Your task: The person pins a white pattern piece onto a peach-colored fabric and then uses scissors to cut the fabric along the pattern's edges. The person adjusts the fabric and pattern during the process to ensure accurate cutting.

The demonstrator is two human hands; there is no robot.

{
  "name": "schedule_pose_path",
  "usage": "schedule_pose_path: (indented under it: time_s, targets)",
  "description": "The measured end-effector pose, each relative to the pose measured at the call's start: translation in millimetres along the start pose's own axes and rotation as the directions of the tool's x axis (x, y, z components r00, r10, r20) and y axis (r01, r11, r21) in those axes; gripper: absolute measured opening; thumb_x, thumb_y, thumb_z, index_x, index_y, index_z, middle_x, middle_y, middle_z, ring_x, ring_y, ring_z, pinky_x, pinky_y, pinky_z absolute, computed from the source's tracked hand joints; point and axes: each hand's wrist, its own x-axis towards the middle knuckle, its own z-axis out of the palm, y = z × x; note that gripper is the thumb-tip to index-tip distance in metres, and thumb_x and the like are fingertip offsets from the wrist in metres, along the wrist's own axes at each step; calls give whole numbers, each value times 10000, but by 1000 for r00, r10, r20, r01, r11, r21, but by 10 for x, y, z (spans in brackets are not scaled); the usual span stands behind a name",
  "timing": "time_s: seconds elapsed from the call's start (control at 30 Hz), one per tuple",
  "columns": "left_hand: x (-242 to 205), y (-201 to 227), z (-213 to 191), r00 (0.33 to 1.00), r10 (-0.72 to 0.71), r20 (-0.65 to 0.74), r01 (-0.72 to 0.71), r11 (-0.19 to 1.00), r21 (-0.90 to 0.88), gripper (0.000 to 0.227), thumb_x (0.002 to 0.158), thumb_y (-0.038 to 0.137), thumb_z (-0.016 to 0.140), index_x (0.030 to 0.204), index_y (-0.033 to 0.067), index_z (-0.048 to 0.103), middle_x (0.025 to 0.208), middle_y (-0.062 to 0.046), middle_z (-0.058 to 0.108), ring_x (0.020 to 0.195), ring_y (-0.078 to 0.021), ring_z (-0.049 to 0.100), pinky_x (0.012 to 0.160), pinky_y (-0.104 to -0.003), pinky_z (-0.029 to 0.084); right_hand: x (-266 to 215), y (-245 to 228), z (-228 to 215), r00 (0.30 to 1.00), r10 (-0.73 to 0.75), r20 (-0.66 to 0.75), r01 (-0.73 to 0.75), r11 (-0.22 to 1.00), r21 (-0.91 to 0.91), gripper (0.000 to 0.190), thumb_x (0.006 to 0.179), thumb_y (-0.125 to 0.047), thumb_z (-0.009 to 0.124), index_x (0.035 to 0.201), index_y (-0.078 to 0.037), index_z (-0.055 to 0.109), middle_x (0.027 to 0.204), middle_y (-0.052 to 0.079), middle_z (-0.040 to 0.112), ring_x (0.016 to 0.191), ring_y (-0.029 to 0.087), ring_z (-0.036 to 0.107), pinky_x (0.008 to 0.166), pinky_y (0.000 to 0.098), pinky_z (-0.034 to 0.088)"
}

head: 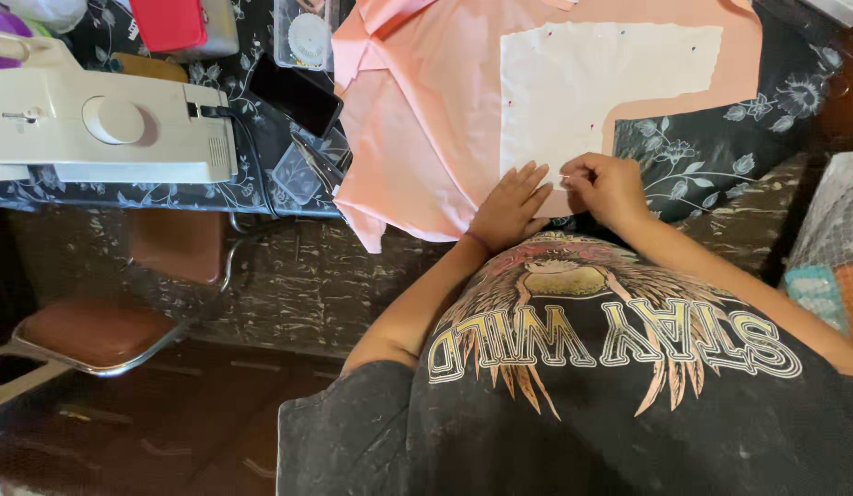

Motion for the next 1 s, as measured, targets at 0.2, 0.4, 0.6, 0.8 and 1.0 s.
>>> schedule_pose_path:
  time_s: [0.2,0.4,0.6,0.8,1.0]
  targets:
    - [-77,-3,35,999,13,36,-15,998,55,795,910,628,773,1573,250,550,1723,-153,406,1622,-399,360,1323,-572,279,-17,95,184,961,-269,-58,247,936,-249,86,910,-188,864,986,-213,833,928,73,783,935,342,768,839,443,621]
    - [-126,-6,48,999,10,45,-13,998,66,876,875,615,818,1623,291,496,1759,-134,357,1650,-374,318,1346,-556,241,44,391,323,950,-302,-74,262,905,-336,53,919,-218,840,969,-237,840,919,56,726,913,309,748,832,404,616]
    - [-115,6,4,996,-2,92,-5,997,72,863,906,628,794,1637,303,471,1764,-129,347,1654,-370,313,1352,-557,243,69,395,302,956,-291,-30,259,892,-371,87,903,-239,805,982,-260,835,933,43,726,945,302,752,841,406,623]
    - [-104,17,-47,994,-8,113,2,999,53,869,901,592,833,1635,300,472,1768,-130,337,1658,-369,303,1354,-564,248,72,374,331,953,-302,-12,268,862,-430,80,916,-267,780,972,-268,838,929,45,725,939,299,749,834,413,622]
    - [-116,-6,1,996,4,85,-11,997,81,859,897,626,812,1625,309,486,1766,-123,338,1655,-363,303,1351,-558,247,56,339,309,960,-280,5,256,869,-424,104,905,-251,785,991,-242,843,917,70,711,933,324,740,825,436,614]
